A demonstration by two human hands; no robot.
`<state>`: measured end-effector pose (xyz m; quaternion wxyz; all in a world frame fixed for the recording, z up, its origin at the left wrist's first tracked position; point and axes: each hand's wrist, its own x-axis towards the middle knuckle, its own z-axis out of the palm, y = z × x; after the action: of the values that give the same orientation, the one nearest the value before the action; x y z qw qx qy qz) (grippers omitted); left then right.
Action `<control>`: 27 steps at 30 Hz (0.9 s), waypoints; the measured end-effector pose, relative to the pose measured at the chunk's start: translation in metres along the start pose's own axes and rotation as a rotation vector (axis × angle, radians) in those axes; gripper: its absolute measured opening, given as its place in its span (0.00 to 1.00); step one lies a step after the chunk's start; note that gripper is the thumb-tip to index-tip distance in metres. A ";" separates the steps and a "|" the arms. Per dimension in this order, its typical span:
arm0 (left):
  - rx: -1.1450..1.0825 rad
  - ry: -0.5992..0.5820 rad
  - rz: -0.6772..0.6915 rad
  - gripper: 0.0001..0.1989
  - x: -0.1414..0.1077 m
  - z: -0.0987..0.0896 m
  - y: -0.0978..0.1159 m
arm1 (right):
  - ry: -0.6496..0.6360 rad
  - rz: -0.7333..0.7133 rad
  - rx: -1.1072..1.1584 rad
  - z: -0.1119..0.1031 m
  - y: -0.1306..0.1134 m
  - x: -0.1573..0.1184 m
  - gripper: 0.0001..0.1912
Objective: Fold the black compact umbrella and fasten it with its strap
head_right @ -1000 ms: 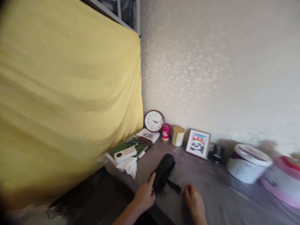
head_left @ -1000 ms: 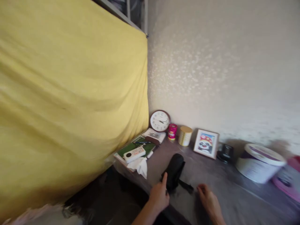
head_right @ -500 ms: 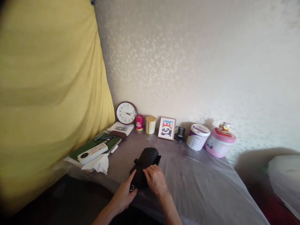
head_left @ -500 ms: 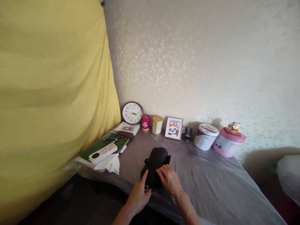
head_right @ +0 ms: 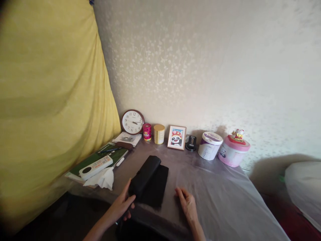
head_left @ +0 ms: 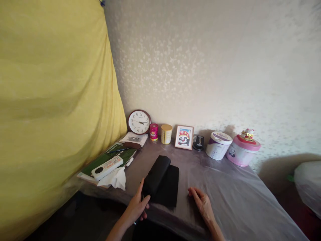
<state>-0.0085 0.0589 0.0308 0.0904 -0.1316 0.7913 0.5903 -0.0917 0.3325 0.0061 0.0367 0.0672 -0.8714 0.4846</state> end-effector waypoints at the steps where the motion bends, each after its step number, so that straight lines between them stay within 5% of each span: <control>1: 0.127 0.075 0.043 0.35 -0.003 0.002 0.001 | 0.024 0.008 0.033 0.000 0.003 0.000 0.27; 4: 0.724 0.296 0.141 0.28 -0.010 0.015 0.004 | 0.041 0.016 0.075 0.002 0.009 0.000 0.27; 7: 1.063 0.273 0.088 0.30 -0.012 0.028 0.005 | 0.045 0.019 0.089 0.004 0.013 0.002 0.27; 15: 0.564 0.061 0.135 0.39 -0.011 0.010 0.016 | 0.062 -0.007 0.120 0.000 0.008 -0.002 0.29; 20: 0.279 -0.054 0.169 0.27 -0.030 0.007 0.036 | 0.055 -0.043 0.177 -0.002 0.008 -0.004 0.29; 23: 0.229 -0.055 0.197 0.25 -0.036 0.010 0.046 | 0.050 -0.101 0.237 -0.003 0.009 -0.005 0.29; 27: 0.234 0.055 0.269 0.36 -0.038 0.010 0.059 | 0.077 -0.094 0.221 -0.003 0.011 -0.005 0.29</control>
<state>0.0089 0.0885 0.0932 0.0036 -0.0294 0.8673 0.4969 -0.0888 0.3414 -0.0018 0.0850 0.0930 -0.8065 0.5776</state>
